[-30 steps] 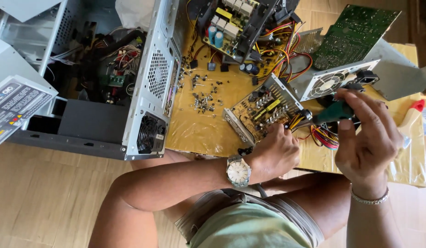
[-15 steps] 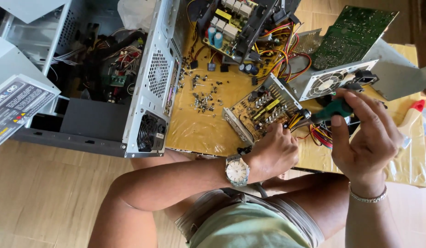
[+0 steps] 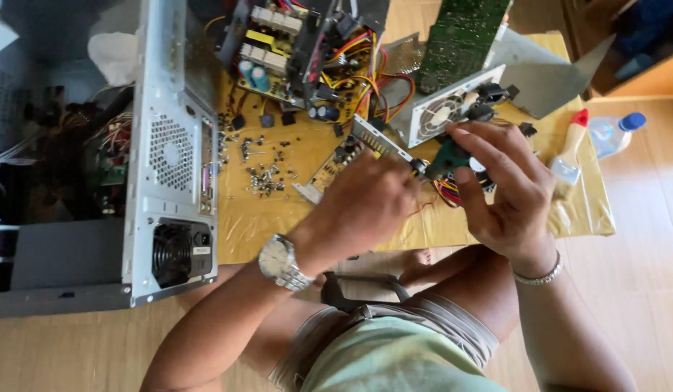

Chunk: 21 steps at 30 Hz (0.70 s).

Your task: Disassembling a computer power supply unit, removing and cleaning the fan, and working on the internal circuit board with a screwdriver.

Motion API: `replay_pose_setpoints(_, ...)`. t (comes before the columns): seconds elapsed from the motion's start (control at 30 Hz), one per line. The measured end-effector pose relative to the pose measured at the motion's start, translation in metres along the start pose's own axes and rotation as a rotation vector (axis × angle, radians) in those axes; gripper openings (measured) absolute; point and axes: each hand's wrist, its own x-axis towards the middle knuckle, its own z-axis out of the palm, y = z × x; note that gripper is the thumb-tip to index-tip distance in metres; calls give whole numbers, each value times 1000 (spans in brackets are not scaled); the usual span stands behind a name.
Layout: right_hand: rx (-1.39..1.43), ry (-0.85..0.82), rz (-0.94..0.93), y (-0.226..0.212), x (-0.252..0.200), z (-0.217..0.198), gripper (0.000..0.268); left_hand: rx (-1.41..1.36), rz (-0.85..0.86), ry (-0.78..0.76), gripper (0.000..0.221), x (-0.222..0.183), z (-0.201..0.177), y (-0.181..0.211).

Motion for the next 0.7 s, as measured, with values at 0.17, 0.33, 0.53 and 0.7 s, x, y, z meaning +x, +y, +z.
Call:
replay_pose_setpoints(0.17, 15, 18, -55, 3, -3, 2, 25, -181, -22, 289, 28, 2, -1, -21)
replay_pose_setpoints(0.33, -4, 19, -16, 6, -8, 1, 30, -614, -25, 290, 49, 13, 10, -24)
replay_pose_setpoints(0.53, 12, -21, -15, 9, -11, -4, 44, -623, 24, 347, 28, 20, 28, -30)
replay_pose_setpoints(0.7, 46, -37, -27, 1, 1, -5, 28, -551, 66, 296, 32, 28, 30, -27)
